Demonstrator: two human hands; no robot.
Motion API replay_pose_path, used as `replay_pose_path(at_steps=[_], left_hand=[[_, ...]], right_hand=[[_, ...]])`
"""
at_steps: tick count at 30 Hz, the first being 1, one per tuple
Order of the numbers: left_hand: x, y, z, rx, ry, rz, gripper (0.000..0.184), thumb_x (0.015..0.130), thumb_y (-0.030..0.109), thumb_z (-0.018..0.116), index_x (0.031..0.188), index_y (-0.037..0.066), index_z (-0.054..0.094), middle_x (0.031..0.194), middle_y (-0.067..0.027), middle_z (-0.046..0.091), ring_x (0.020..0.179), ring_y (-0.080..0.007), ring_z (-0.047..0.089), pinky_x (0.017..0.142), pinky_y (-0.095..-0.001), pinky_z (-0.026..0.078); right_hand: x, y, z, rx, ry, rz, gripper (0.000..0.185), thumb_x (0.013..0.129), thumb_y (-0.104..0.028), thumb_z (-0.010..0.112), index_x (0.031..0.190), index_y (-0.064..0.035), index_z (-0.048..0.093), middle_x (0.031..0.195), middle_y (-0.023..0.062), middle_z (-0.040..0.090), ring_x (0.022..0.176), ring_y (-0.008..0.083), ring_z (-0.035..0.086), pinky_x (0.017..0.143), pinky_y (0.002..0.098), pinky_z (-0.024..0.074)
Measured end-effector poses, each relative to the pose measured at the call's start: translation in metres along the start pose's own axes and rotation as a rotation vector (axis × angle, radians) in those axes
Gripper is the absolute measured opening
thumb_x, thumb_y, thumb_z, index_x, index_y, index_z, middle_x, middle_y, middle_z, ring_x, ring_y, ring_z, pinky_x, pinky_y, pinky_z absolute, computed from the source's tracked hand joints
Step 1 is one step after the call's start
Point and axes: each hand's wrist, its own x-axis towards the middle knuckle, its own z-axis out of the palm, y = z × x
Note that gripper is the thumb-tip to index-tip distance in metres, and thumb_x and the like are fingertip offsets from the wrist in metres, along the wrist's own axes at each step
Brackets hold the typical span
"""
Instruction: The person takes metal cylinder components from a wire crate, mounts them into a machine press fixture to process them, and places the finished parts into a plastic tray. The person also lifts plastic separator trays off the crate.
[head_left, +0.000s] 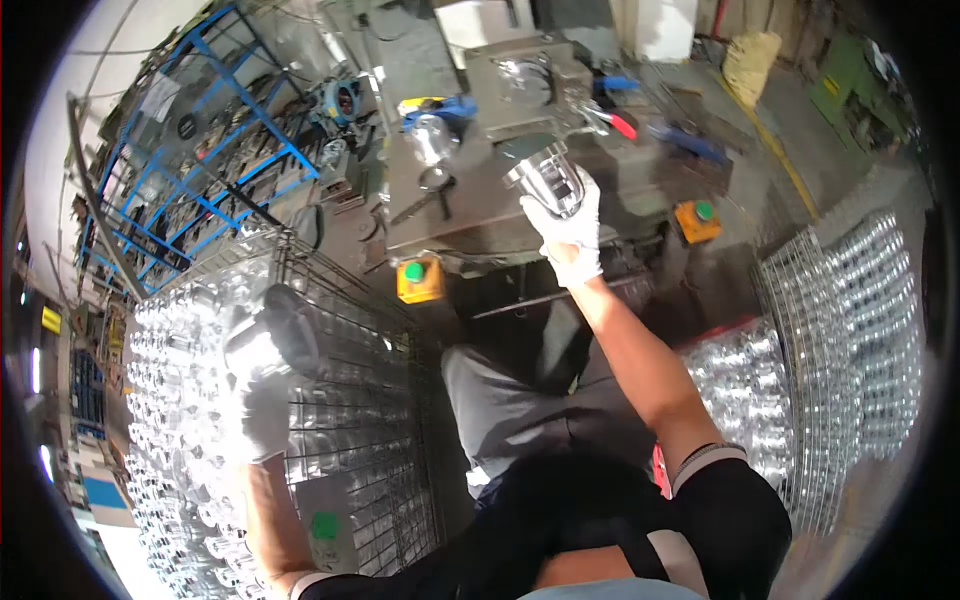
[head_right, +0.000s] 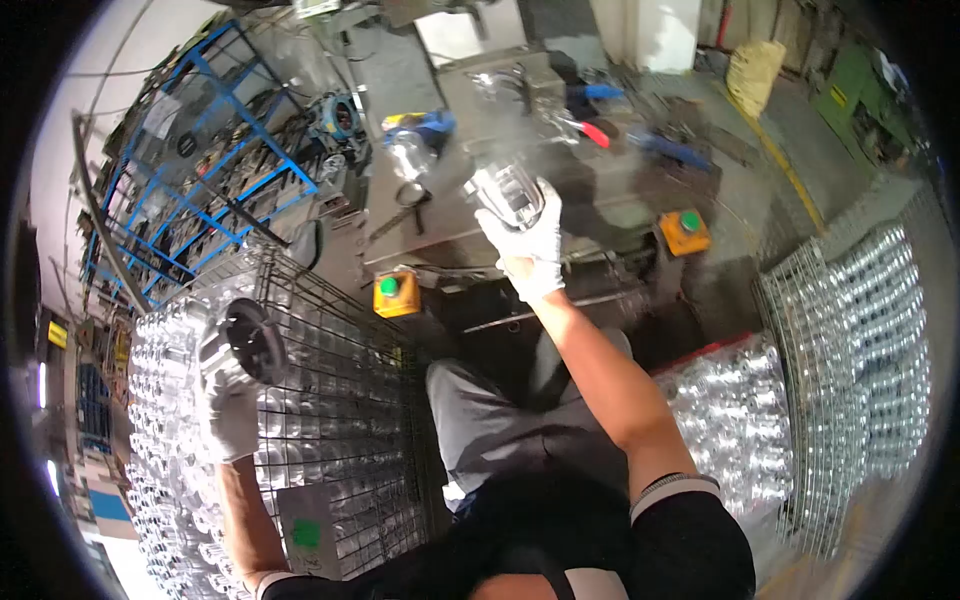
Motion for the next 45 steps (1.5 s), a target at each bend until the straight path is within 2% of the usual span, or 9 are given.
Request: replay_pose_path(at_steps=[4,16,18,27,29,32,35,37,45], left_hand=[[-0.009,-0.016,0.107,-0.281,-0.210,-0.240,0.050,0.089,0.019,0.056,0.135,0.015,0.037,0.120,-0.0090,0.052,0.102,-0.0214,0.053,0.089,-0.0425,0.044],[-0.112,-0.121,0.327,-0.301,-0.375,-0.866,0.061,0.088,0.046,0.055,0.128,0.003,0.041,0.115,-0.0127,0.054,0.097,-0.0271,0.058,0.078,-0.0367,0.052],[-0.108,-0.136,0.337,-0.644,-0.485,-1.107,0.056,0.086,0.050,0.054,0.120,0.006,0.049,0.103,-0.0114,0.060,0.086,-0.0307,0.062,0.061,-0.0358,0.053],[-0.105,-0.113,0.380,-0.735,-0.282,-0.953,0.064,0.083,0.045,0.061,0.133,0.010,0.040,0.124,-0.0136,0.053,0.096,-0.0309,0.061,0.057,-0.0352,0.054],[-0.099,-0.128,0.363,0.064,-0.482,-0.365,0.064,0.082,0.043,0.064,0.132,0.010,0.043,0.127,-0.0137,0.052,0.105,-0.0288,0.058,0.072,-0.0379,0.052],[-0.084,-0.125,0.366,0.071,-0.372,-0.421,0.062,0.079,0.043,0.067,0.129,0.010,0.049,0.128,-0.0126,0.053,0.120,-0.0271,0.046,0.097,-0.0393,0.035],[-0.067,-0.124,0.363,-0.535,-0.322,-0.633,0.061,0.082,0.041,0.064,0.133,0.013,0.042,0.130,-0.0080,0.050,0.127,-0.0271,0.040,0.102,-0.0445,0.033],[-0.054,-0.121,0.360,-1.028,-0.234,-0.753,0.059,0.087,0.038,0.059,0.136,0.017,0.035,0.138,-0.0058,0.042,0.124,-0.0298,0.043,0.094,-0.0502,0.043],[-0.029,-0.098,0.378,-1.060,-0.397,-0.439,0.073,0.082,0.025,0.066,0.143,0.018,0.026,0.139,-0.0095,0.041,0.126,-0.0285,0.043,0.100,-0.0475,0.039]], right_hand=[[-0.035,-0.003,-0.071,0.190,-0.040,-0.090,0.078,0.072,0.008,0.069,0.133,-0.0087,0.024,0.120,0.0121,0.050,0.109,0.0199,0.054,0.095,0.0333,0.0444],[-0.234,0.028,-0.537,-0.190,0.797,0.323,0.076,0.069,-0.008,0.077,0.130,-0.0050,0.032,0.097,0.0065,0.059,0.074,0.0119,0.056,0.059,0.0247,0.0464],[-0.244,0.004,-0.583,-1.231,0.763,0.683,0.068,0.063,-0.023,0.081,0.119,-0.0047,0.046,0.086,0.0077,0.061,0.069,0.0137,0.055,0.056,0.0275,0.0456],[-0.295,0.117,-0.703,-1.207,0.458,0.527,0.075,0.067,-0.007,0.076,0.131,-0.0055,0.035,0.106,0.0050,0.056,0.081,0.0195,0.057,0.074,0.0326,0.0477],[-0.310,0.165,-0.743,-1.234,0.237,0.240,0.085,0.066,-0.007,0.079,0.135,-0.0039,0.031,0.117,0.0070,0.056,0.099,0.0167,0.056,0.089,0.0308,0.0468],[-0.290,0.123,-0.712,-1.575,-0.100,0.048,0.048,0.079,-0.017,0.069,0.122,-0.0029,0.053,0.113,0.0043,0.058,0.097,0.0169,0.056,0.085,0.0321,0.0489],[-0.274,0.128,-0.733,-1.687,0.354,0.734,0.072,0.074,-0.030,0.069,0.138,-0.0211,0.039,0.139,0.0216,0.038,0.113,0.0360,0.053,0.094,0.0417,0.0458],[-0.183,0.024,-0.543,-1.686,0.272,0.750,0.065,0.076,-0.033,0.067,0.132,-0.0069,0.046,0.135,0.0263,0.040,0.106,0.0385,0.056,0.091,0.0430,0.0471],[-0.074,-0.038,-0.149,-0.360,-0.391,-0.137,0.056,0.088,-0.002,0.052,0.140,-0.0022,0.029,0.137,0.0177,0.038,0.115,0.0254,0.051,0.097,0.0335,0.0398]])
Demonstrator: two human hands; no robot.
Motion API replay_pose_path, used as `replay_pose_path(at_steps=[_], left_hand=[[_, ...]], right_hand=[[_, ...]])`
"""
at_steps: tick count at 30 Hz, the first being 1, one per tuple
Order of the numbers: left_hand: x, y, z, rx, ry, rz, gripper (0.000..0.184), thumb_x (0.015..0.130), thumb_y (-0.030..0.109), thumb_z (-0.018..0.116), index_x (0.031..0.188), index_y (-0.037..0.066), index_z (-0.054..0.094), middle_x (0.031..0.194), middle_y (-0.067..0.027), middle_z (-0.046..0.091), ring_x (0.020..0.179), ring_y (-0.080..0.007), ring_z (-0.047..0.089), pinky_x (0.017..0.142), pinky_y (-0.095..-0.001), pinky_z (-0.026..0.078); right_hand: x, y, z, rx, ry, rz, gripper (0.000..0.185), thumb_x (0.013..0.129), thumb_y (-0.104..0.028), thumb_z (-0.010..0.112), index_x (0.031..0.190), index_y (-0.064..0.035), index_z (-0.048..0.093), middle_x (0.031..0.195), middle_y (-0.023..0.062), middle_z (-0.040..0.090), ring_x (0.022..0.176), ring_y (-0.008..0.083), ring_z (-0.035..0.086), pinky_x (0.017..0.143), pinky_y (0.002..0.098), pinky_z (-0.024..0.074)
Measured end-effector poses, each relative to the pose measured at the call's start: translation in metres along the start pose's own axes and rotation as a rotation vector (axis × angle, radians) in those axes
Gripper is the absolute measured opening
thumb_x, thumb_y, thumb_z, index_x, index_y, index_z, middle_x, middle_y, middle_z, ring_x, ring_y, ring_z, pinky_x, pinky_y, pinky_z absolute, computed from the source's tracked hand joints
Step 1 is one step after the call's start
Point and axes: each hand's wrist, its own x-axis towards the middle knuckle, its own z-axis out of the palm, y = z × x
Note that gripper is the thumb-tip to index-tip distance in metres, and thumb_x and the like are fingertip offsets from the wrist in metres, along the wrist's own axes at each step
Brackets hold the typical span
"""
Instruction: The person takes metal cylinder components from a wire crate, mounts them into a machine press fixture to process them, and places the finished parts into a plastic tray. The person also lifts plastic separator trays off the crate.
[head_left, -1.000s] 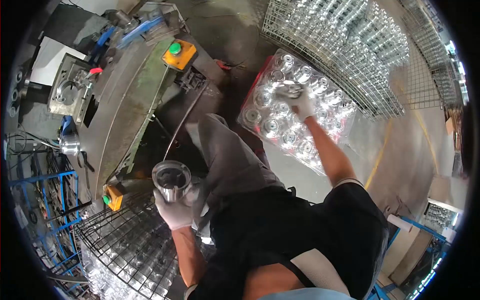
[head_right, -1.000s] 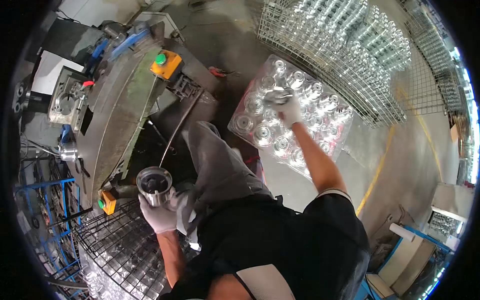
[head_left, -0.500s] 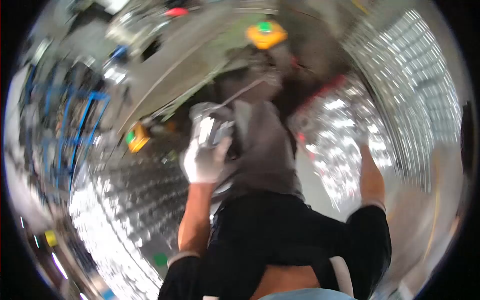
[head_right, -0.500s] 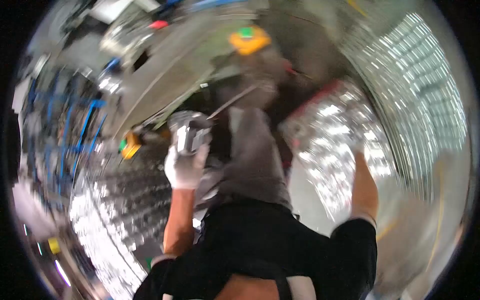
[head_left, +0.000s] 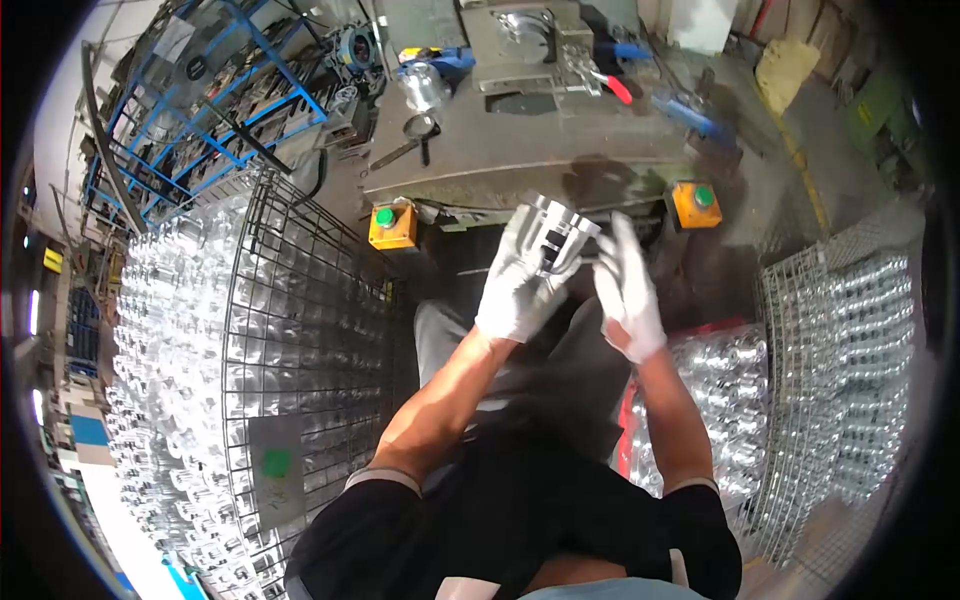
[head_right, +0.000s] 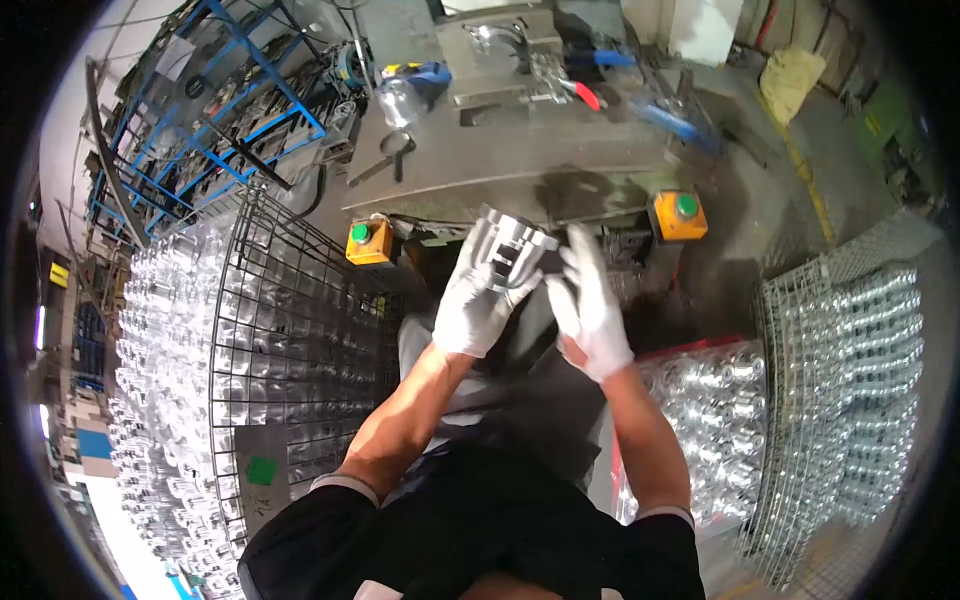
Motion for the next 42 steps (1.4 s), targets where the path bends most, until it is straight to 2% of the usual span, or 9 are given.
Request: replay_pose_path(at_steps=[4,9,11,22,26,32,36,40,42], left_hand=[[0.024,0.023,-0.018,-0.134,0.052,-0.063,0.053,0.089,0.030,0.057,0.137,0.016,0.037,0.130,-0.0086,0.050,0.115,-0.0228,0.051,0.097,-0.0432,0.043],[0.071,0.050,-0.025,-0.149,0.004,-0.109,0.037,0.091,0.028,0.055,0.122,0.008,0.051,0.114,-0.0102,0.060,0.103,-0.0252,0.058,0.092,-0.0456,0.048],[0.109,0.053,-0.031,-0.089,0.034,-0.073,0.034,0.090,0.027,0.055,0.119,0.010,0.053,0.109,-0.0081,0.061,0.096,-0.0250,0.059,0.087,-0.0484,0.050],[0.288,0.053,-0.034,0.110,0.397,0.002,0.040,0.087,0.040,0.061,0.117,0.014,0.055,0.111,-0.0069,0.055,0.096,-0.0229,0.052,0.076,-0.0425,0.052],[0.287,0.056,-0.016,-0.087,0.347,0.066,0.042,0.084,0.036,0.067,0.111,0.008,0.050,0.106,-0.0089,0.055,0.087,-0.0210,0.058,0.065,-0.0343,0.055],[0.306,0.057,0.002,0.249,0.684,0.151,0.039,0.083,0.032,0.067,0.102,0.002,0.053,0.092,-0.0077,0.059,0.075,-0.0187,0.058,0.061,-0.0313,0.053],[0.315,0.067,-0.025,0.241,0.557,-0.018,0.038,0.081,0.033,0.070,0.104,0.006,0.056,0.089,-0.0083,0.059,0.078,-0.0209,0.058,0.060,-0.0384,0.053],[0.317,0.076,-0.031,0.208,0.563,-0.152,0.042,0.077,0.033,0.074,0.108,0.008,0.059,0.102,-0.0113,0.060,0.086,-0.0256,0.057,0.066,-0.0471,0.052],[0.320,0.073,-0.038,0.185,0.559,-0.131,0.044,0.076,0.033,0.075,0.108,0.007,0.061,0.109,-0.0125,0.058,0.086,-0.0272,0.056,0.067,-0.0469,0.050]], right_hand=[[0.061,-0.010,0.034,0.124,-0.106,0.069,0.047,0.094,-0.011,0.042,0.139,0.0011,0.032,0.138,0.0164,0.040,0.125,0.0219,0.041,0.104,0.0321,0.0304],[0.094,-0.004,0.041,0.199,-0.061,-0.120,0.056,0.091,-0.002,0.047,0.142,-0.0029,0.025,0.143,0.0136,0.032,0.124,0.0248,0.041,0.102,0.0341,0.0346],[0.092,0.020,0.033,0.101,-0.019,0.047,0.056,0.092,-0.005,0.047,0.142,-0.0031,0.024,0.144,0.0133,0.032,0.122,0.0270,0.044,0.101,0.0343,0.0366],[0.023,0.049,-0.003,0.167,0.017,0.234,0.035,0.090,-0.004,0.053,0.124,0.0024,0.049,0.126,0.0121,0.051,0.103,0.0141,0.056,0.089,0.0261,0.0453],[0.020,0.062,-0.005,0.072,0.011,0.291,0.033,0.090,-0.006,0.055,0.121,0.0028,0.052,0.123,0.0120,0.054,0.102,0.0142,0.057,0.088,0.0256,0.0454],[0.045,0.035,-0.002,-0.088,0.006,0.312,0.034,0.089,-0.009,0.056,0.121,0.0022,0.052,0.123,0.0154,0.053,0.109,0.0216,0.055,0.092,0.0318,0.0437],[0.112,0.018,-0.001,-0.650,0.273,-0.340,0.038,0.091,-0.016,0.049,0.125,0.0004,0.047,0.124,0.0225,0.050,0.114,0.0388,0.047,0.100,0.0441,0.0355],[0.230,0.054,-0.013,-0.605,0.324,-0.342,0.039,0.086,-0.013,0.052,0.122,0.0015,0.047,0.117,0.0227,0.051,0.109,0.0380,0.049,0.095,0.0419,0.0396],[0.269,0.078,-0.033,-1.218,0.243,-0.526,0.042,0.078,-0.008,0.055,0.119,0.0018,0.049,0.107,0.0209,0.054,0.098,0.0359,0.054,0.086,0.0411,0.0452]])
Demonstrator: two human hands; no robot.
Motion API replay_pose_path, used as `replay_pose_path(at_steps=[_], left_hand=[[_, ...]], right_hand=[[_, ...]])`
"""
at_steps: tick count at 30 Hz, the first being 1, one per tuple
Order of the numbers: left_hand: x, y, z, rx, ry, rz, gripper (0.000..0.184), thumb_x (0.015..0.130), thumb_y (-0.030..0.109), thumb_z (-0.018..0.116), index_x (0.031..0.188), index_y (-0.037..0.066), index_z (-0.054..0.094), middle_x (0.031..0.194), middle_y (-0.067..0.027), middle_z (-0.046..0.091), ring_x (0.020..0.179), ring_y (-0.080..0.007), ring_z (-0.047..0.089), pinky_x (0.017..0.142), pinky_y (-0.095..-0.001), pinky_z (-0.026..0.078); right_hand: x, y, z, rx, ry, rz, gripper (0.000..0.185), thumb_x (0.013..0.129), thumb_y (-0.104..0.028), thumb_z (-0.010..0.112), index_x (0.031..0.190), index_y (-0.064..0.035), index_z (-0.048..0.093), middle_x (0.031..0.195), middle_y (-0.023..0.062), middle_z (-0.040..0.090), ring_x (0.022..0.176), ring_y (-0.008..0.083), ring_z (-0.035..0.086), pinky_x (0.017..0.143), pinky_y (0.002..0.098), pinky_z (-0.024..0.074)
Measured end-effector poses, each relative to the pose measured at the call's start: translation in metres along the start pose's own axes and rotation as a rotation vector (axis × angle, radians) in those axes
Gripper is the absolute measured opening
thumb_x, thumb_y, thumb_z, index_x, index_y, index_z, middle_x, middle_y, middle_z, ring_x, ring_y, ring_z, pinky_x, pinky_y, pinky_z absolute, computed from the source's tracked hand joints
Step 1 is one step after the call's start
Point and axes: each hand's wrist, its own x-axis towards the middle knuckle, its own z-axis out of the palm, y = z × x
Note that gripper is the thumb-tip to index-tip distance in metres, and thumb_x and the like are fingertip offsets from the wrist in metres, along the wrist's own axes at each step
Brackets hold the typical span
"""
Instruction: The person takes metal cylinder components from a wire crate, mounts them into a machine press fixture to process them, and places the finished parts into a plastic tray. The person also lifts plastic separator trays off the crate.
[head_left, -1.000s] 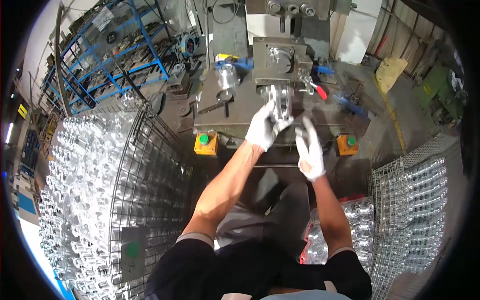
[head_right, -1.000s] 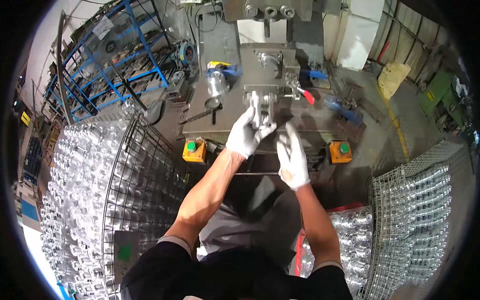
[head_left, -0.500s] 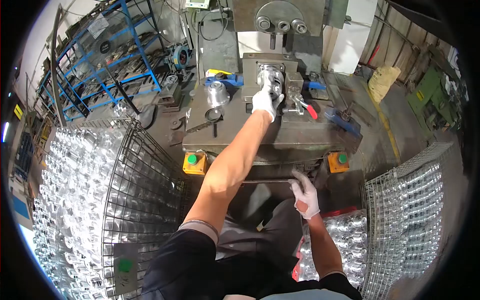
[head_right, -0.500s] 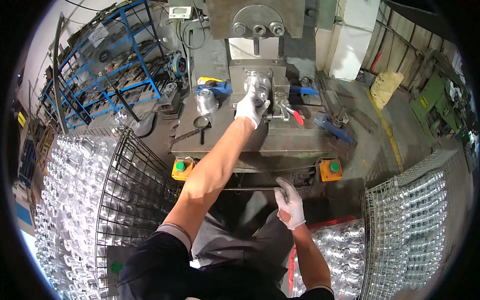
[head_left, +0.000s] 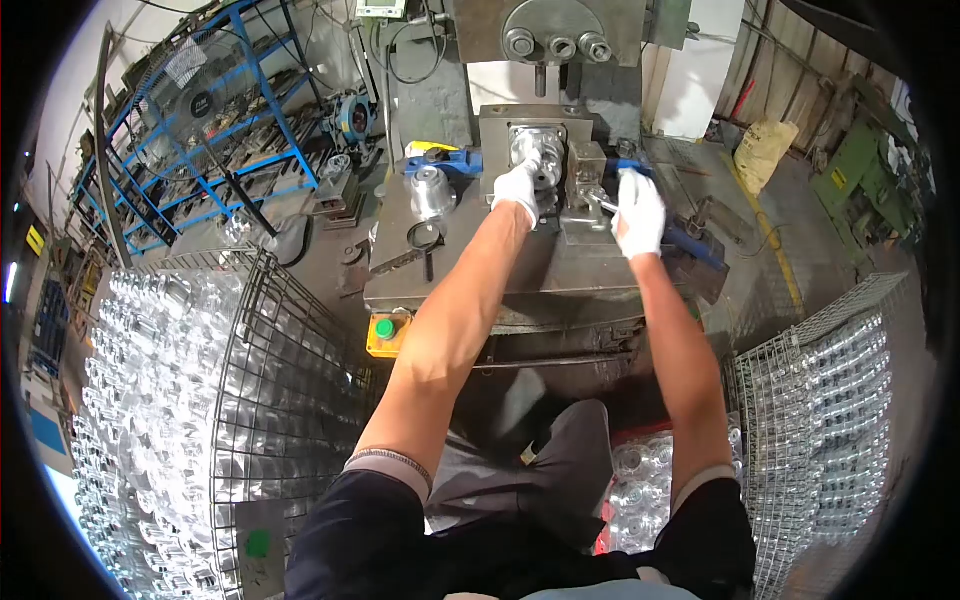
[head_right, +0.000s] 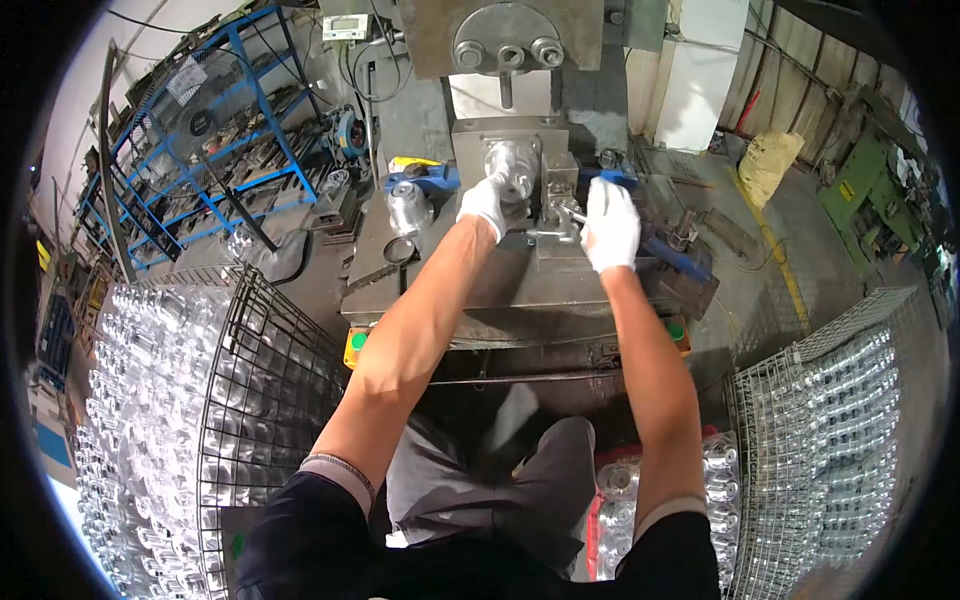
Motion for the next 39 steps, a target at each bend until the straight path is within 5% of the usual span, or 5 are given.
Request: replay_pose_path(at_steps=[10,11,14,22,39], left_hand=[[-0.046,0.011,0.001,0.748,0.095,0.308,0.069,0.082,0.058,0.055,0.106,-0.006,0.061,0.098,-0.0187,0.064,0.091,-0.0274,0.060,0.085,-0.0344,0.044],[-0.061,0.005,-0.004,0.775,0.103,0.456,0.068,0.083,0.055,0.055,0.111,-0.007,0.058,0.104,-0.0197,0.063,0.097,-0.0287,0.059,0.088,-0.0350,0.043],[-0.115,0.001,-0.058,1.029,-0.046,0.709,0.060,0.085,0.043,0.060,0.120,-0.005,0.051,0.117,-0.0217,0.057,0.111,-0.0325,0.054,0.093,-0.0353,0.042],[-0.227,0.010,-0.234,1.891,0.154,0.988,0.069,0.075,0.025,0.070,0.127,-0.009,0.040,0.130,-0.0276,0.041,0.122,-0.0436,0.039,0.103,-0.0433,0.035],[-0.297,0.099,-0.264,1.817,0.194,1.173,0.052,0.076,0.021,0.067,0.120,-0.002,0.050,0.120,-0.0225,0.052,0.111,-0.0381,0.051,0.094,-0.0428,0.042]], right_hand=[[0.037,0.041,0.042,-0.148,-0.152,0.075,0.038,0.079,-0.014,0.052,0.115,-0.0007,0.051,0.084,0.0160,0.062,0.069,0.0340,0.061,0.064,0.0413,0.0504],[0.042,0.028,0.016,0.420,-0.263,0.510,0.040,0.078,-0.013,0.053,0.116,-0.0013,0.050,0.091,0.0160,0.061,0.074,0.0341,0.060,0.068,0.0417,0.0501],[-0.006,0.009,-0.035,-0.108,-0.039,-0.188,0.039,0.080,-0.007,0.054,0.119,-0.0018,0.047,0.113,0.0175,0.055,0.098,0.0346,0.054,0.085,0.0424,0.0458],[-0.168,0.031,-0.083,-0.239,-0.477,0.301,0.047,0.092,-0.024,0.043,0.132,0.0000,0.038,0.135,0.0197,0.039,0.124,0.0370,0.037,0.104,0.0442,0.0301],[-0.185,0.006,-0.084,-0.296,-0.607,0.320,0.055,0.095,-0.030,0.041,0.137,0.0041,0.031,0.144,0.0209,0.030,0.134,0.0360,0.025,0.110,0.0427,0.0208]])
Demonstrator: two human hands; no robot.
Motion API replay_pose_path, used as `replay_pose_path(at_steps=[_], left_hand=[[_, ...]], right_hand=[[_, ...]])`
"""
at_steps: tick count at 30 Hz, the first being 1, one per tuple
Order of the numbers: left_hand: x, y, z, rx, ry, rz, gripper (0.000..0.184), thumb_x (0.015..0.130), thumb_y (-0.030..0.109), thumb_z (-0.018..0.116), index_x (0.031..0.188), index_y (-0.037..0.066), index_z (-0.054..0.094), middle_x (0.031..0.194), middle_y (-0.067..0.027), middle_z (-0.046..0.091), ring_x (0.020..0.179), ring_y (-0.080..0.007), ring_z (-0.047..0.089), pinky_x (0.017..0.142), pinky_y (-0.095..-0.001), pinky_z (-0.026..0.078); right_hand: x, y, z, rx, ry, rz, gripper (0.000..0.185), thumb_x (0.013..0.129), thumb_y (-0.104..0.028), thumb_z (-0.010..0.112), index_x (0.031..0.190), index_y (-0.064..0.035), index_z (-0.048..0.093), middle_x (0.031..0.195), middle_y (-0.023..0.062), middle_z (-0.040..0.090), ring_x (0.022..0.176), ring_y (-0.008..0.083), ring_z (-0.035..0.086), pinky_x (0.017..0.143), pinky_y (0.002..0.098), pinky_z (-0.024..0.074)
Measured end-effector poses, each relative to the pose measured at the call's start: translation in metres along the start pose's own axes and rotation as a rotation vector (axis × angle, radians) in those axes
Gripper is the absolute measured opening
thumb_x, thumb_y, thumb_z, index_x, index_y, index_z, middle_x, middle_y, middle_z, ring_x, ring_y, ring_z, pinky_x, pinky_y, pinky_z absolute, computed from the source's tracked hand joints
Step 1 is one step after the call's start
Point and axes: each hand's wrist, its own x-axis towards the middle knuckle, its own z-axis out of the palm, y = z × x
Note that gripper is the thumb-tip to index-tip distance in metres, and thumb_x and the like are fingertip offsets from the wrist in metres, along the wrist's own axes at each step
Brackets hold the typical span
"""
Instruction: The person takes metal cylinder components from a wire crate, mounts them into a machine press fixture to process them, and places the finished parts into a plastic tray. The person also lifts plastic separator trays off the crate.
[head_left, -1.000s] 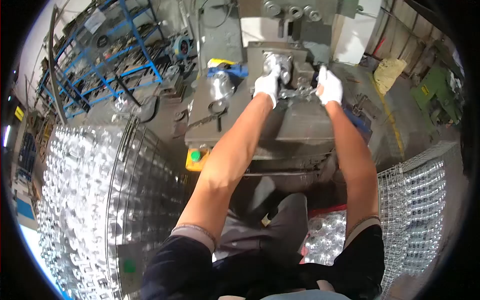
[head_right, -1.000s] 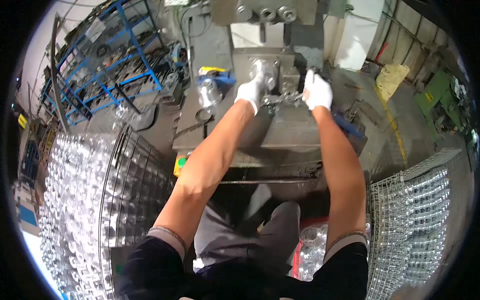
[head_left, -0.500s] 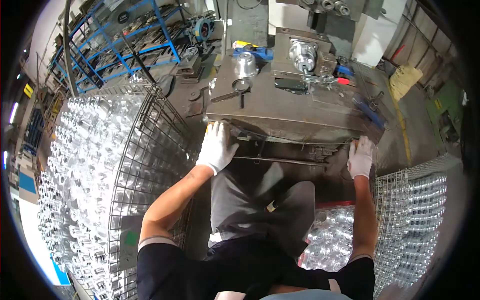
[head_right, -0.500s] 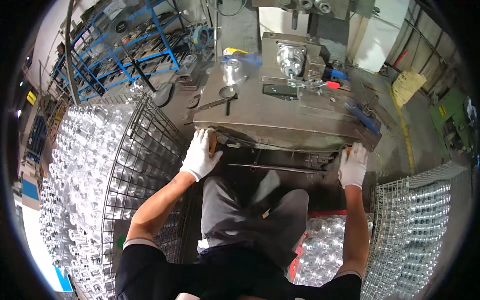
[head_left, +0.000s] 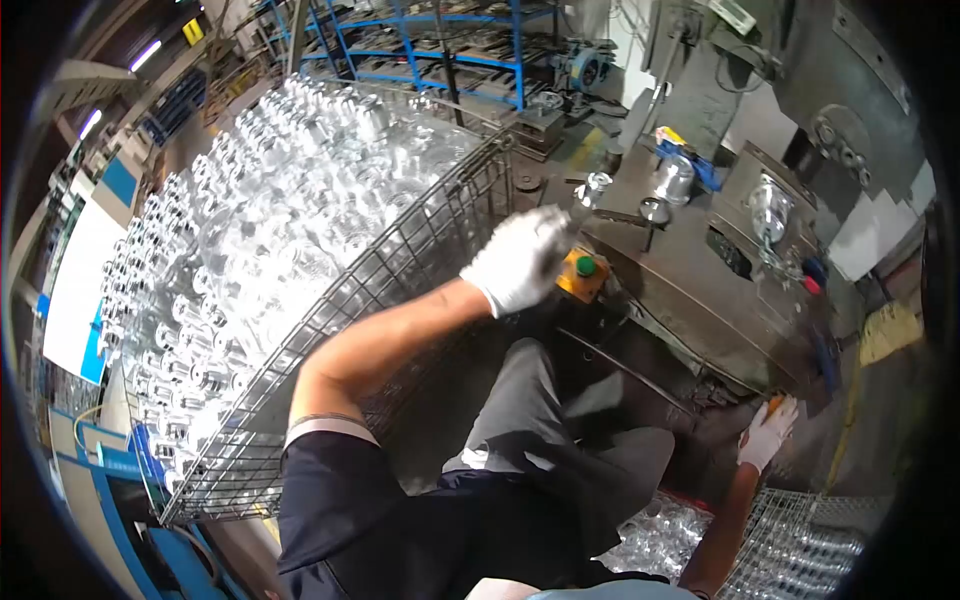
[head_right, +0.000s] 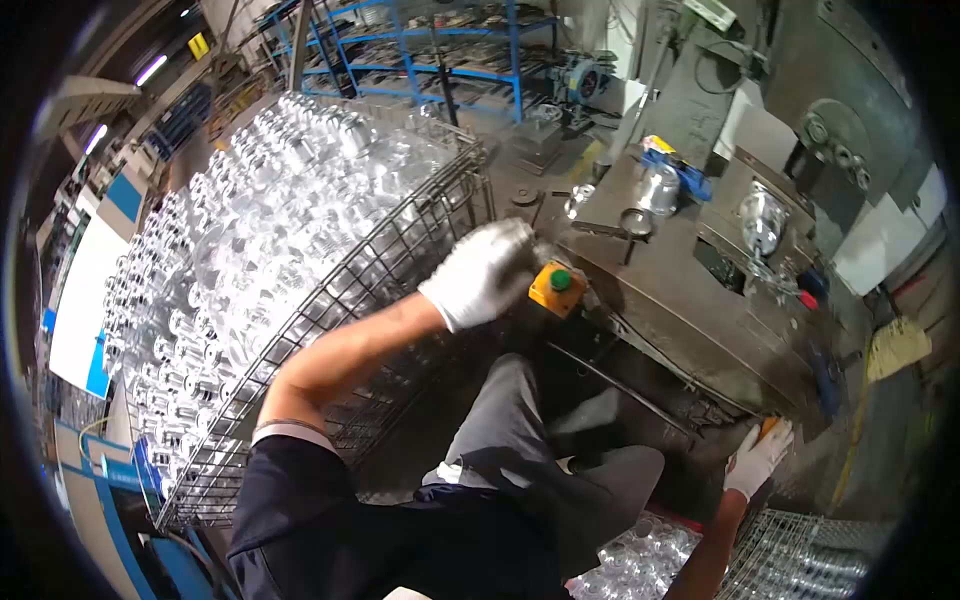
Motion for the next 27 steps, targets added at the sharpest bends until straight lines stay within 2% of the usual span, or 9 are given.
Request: replay_pose_path(at_steps=[3,6,8,12,15,17,19,25,27], left_hand=[[0.018,-0.055,-0.072,0.155,0.224,-0.117,0.040,0.074,0.020,0.068,0.108,0.001,0.058,0.105,-0.0205,0.060,0.099,-0.0382,0.056,0.083,-0.0425,0.047],[0.025,-0.192,-0.113,0.517,0.139,-0.296,0.039,0.076,0.023,0.067,0.109,0.005,0.059,0.084,-0.0200,0.064,0.078,-0.0353,0.063,0.069,-0.0428,0.049],[0.031,-0.239,-0.130,0.283,0.167,-0.576,0.060,0.074,0.031,0.071,0.124,0.006,0.052,0.094,-0.0197,0.066,0.086,-0.0323,0.064,0.076,-0.0396,0.049],[0.024,-0.342,-0.128,0.519,0.247,-0.727,0.086,0.067,0.046,0.074,0.134,0.004,0.040,0.121,-0.0266,0.053,0.111,-0.0395,0.051,0.093,-0.0423,0.042],[0.023,-0.408,-0.110,0.580,0.296,-0.628,0.090,0.068,0.047,0.074,0.138,0.007,0.036,0.121,-0.0264,0.053,0.111,-0.0419,0.050,0.097,-0.0426,0.039],[0.035,-0.381,-0.111,0.410,0.236,-0.759,0.090,0.067,0.045,0.074,0.140,0.009,0.035,0.114,-0.0230,0.058,0.106,-0.0384,0.056,0.095,-0.0412,0.040],[0.046,-0.369,-0.110,0.498,0.205,-0.829,0.090,0.067,0.044,0.075,0.140,0.010,0.035,0.109,-0.0203,0.061,0.102,-0.0356,0.058,0.092,-0.0401,0.042],[0.027,-0.466,-0.094,0.344,0.256,-0.788,0.082,0.070,0.037,0.076,0.138,0.012,0.038,0.106,-0.0114,0.060,0.092,-0.0248,0.059,0.082,-0.0364,0.046],[0.025,-0.473,-0.089,0.248,0.398,-0.707,0.077,0.072,0.027,0.076,0.137,0.010,0.038,0.098,-0.0069,0.058,0.086,-0.0194,0.055,0.079,-0.0329,0.046]], right_hand=[[0.005,-0.014,0.003,0.106,0.025,0.020,0.054,0.095,-0.027,0.043,0.137,0.0047,0.032,0.144,0.0213,0.030,0.134,0.0359,0.026,0.111,0.0419,0.0211],[0.021,-0.019,-0.007,0.329,0.144,-0.144,0.050,0.093,-0.020,0.047,0.134,0.0061,0.035,0.141,0.0227,0.034,0.131,0.0366,0.030,0.109,0.0412,0.0237],[0.039,-0.048,-0.043,0.543,0.123,-0.109,0.049,0.092,-0.018,0.047,0.133,0.0064,0.036,0.139,0.0245,0.035,0.130,0.0375,0.030,0.109,0.0402,0.0255],[0.104,-0.054,-0.038,0.144,0.441,-0.426,0.039,0.089,-0.013,0.048,0.123,0.0053,0.043,0.133,0.0266,0.037,0.127,0.0393,0.034,0.105,0.0422,0.0301],[0.150,-0.074,-0.064,-0.011,0.533,-0.494,0.032,0.078,-0.009,0.053,0.106,0.0041,0.051,0.128,0.0255,0.044,0.123,0.0379,0.039,0.102,0.0400,0.0346],[0.191,-0.079,-0.041,0.602,0.434,-0.215,0.036,0.072,-0.007,0.055,0.107,0.0025,0.052,0.113,0.0231,0.053,0.109,0.0380,0.050,0.093,0.0402,0.0414],[0.208,-0.069,-0.032,0.134,0.341,-0.379,0.037,0.074,-0.009,0.055,0.109,0.0014,0.052,0.096,0.0201,0.056,0.093,0.0380,0.054,0.081,0.0431,0.0452],[0.170,-0.048,-0.038,0.056,0.421,-0.384,0.045,0.072,-0.007,0.057,0.115,0.0017,0.049,0.093,0.0200,0.056,0.083,0.0368,0.057,0.072,0.0445,0.0474],[0.125,-0.063,-0.070,0.015,0.336,-0.307,0.025,0.080,-0.015,0.055,0.100,-0.0001,0.058,0.082,0.0179,0.060,0.075,0.0344,0.060,0.069,0.0435,0.0481]])
